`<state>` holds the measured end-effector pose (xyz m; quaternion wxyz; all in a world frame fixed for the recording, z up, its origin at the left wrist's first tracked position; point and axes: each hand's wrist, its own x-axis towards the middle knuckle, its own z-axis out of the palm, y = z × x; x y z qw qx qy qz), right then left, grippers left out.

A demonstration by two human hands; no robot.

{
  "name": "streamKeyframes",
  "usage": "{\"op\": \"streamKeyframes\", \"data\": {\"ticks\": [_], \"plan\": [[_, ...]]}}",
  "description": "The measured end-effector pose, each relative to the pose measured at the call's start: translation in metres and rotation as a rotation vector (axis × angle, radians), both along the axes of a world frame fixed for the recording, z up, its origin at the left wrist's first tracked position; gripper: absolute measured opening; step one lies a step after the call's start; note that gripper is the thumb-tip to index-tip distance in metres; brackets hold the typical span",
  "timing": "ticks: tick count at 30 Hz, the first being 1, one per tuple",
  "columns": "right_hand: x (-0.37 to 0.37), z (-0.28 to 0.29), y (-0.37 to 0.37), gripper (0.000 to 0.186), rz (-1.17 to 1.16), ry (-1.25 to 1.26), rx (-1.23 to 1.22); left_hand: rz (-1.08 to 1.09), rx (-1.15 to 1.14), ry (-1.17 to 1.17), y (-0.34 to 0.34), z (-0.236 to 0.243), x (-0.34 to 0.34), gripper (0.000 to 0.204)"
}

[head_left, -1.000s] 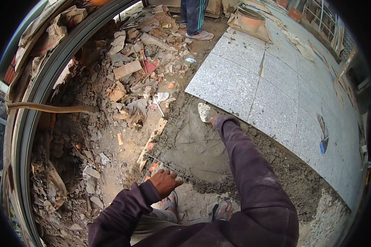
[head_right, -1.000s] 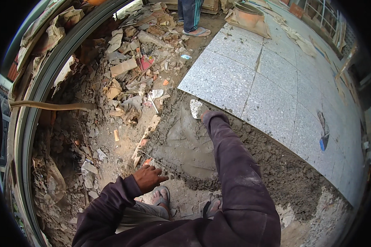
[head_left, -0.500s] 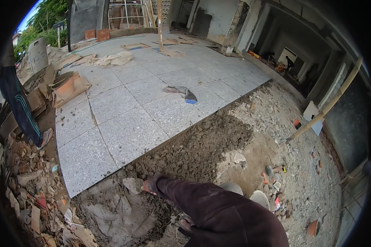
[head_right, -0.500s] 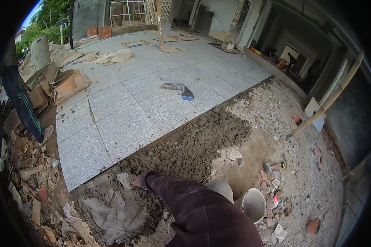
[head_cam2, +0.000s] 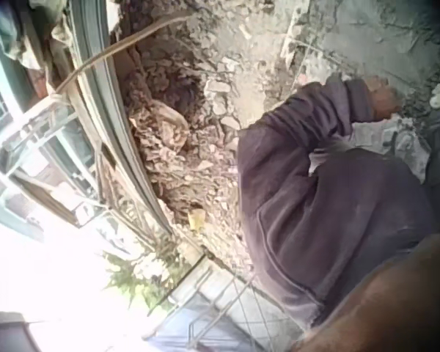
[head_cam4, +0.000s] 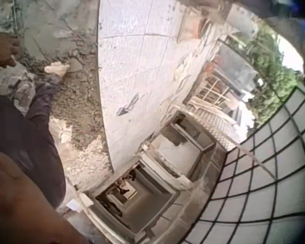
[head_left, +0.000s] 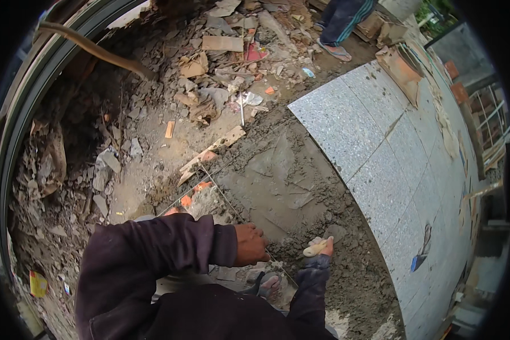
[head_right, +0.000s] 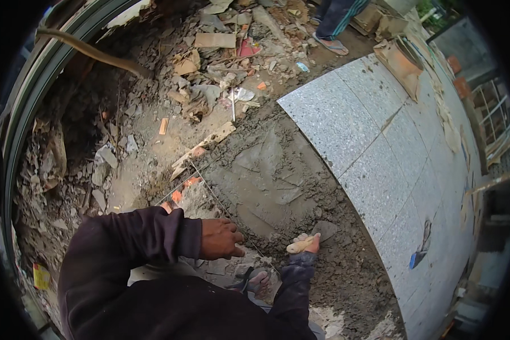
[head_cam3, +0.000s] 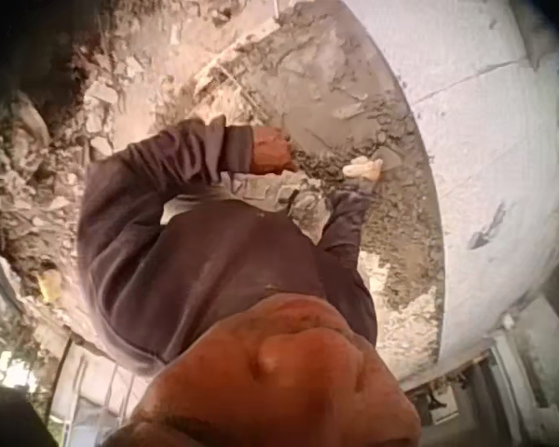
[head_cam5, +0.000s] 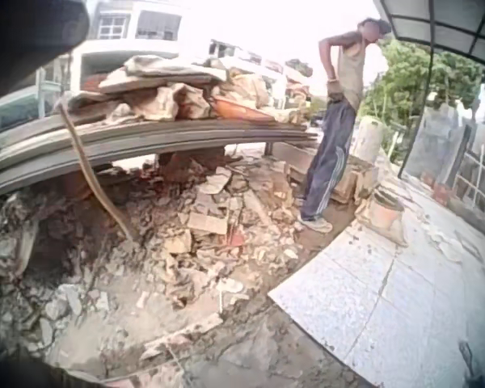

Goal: The person spreads and levels wet cement on the ground along a guide line using a trowel.

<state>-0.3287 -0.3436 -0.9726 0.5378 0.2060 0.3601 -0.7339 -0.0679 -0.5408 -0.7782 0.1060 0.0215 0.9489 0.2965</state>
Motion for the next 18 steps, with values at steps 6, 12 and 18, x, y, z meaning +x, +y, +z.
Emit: {"op": "streamKeyframes", "data": {"ticks": [6,12,18], "plan": [[0.002,0.057,-0.102,0.047,0.785,0.955,0.286,0.074,-0.11,0.017,0.026,0.014,0.021,0.014],[-0.006,0.047,-0.224,0.042,1.127,2.184,0.885,0.203,-0.082,-0.11,0.032,0.043,0.066,0.018],[-0.018,0.027,-0.27,0.033,1.339,2.015,1.167,0.222,-0.072,-0.241,0.027,0.052,0.083,0.034]]}}
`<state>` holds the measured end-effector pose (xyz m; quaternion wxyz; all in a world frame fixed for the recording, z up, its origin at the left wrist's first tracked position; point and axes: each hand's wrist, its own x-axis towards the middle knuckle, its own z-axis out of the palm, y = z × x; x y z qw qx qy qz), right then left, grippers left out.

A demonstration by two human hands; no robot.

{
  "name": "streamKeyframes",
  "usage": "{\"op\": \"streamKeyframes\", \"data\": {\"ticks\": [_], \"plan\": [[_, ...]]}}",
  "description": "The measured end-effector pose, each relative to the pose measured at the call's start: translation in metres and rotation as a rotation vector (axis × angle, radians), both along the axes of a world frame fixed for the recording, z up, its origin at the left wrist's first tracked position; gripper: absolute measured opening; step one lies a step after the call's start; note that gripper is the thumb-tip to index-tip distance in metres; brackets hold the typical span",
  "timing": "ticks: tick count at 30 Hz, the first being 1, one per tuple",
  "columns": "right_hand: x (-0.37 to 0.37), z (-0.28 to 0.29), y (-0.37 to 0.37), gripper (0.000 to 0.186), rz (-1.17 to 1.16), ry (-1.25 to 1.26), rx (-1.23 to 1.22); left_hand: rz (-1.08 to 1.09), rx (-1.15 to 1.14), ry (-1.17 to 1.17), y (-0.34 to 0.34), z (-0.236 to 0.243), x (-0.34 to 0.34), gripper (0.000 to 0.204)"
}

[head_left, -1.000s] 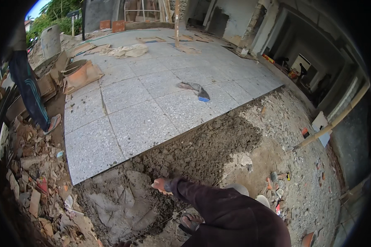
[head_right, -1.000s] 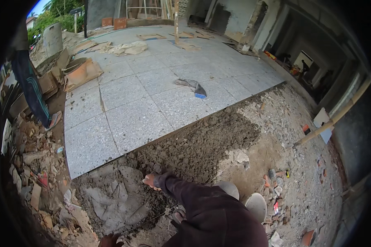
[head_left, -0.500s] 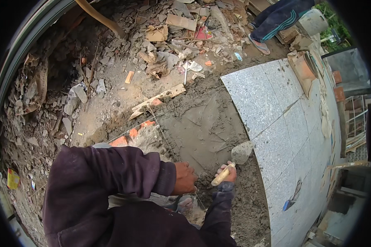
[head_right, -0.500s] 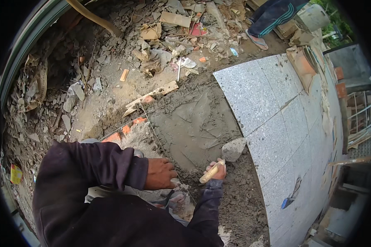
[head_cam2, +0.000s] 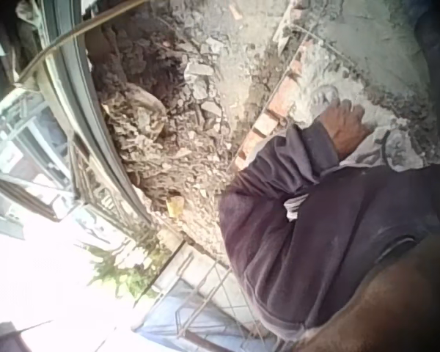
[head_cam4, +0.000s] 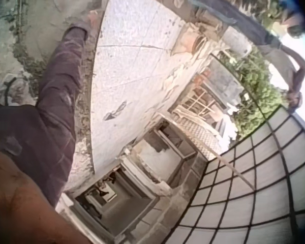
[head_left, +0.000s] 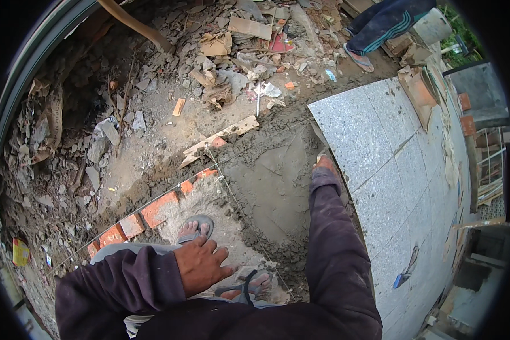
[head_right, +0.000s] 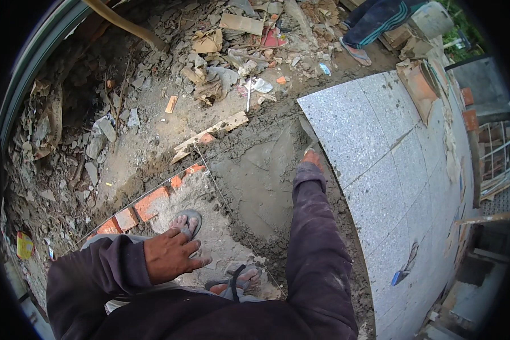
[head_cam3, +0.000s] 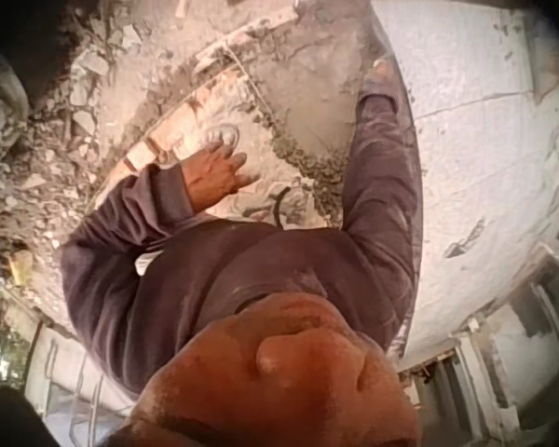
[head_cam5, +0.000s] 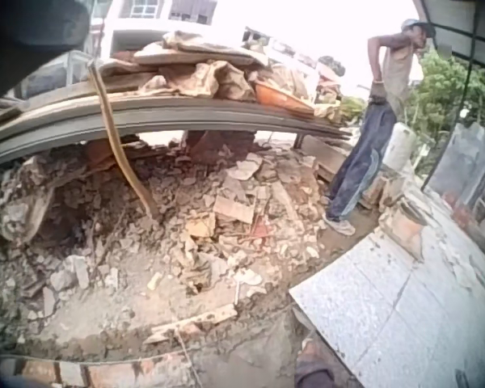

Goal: The person spreads and levels wet cement on the ground along a guide line using a trowel.

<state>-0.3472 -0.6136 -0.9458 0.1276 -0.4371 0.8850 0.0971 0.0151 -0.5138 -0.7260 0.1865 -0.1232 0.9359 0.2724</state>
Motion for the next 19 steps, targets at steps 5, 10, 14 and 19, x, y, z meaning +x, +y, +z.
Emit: {"op": "streamKeyframes", "data": {"ticks": [5,10,14,19], "plan": [[-0.014,0.001,0.019,0.035,-0.177,-0.018,0.057,-0.111,-0.021,-0.046,-0.008,-0.002,-0.016,0.035],[-0.057,-0.013,0.102,0.049,-0.227,-0.022,0.056,-0.266,0.042,-0.002,-0.008,-0.023,-0.037,0.04],[-0.082,-0.019,0.191,0.044,-0.29,0.02,0.064,-0.356,0.004,-0.054,-0.011,-0.04,-0.047,0.038],[-0.121,-0.042,0.278,0.042,-0.975,-0.457,0.093,-0.37,0.019,0.01,-0.026,-0.03,-0.051,0.043]]}}
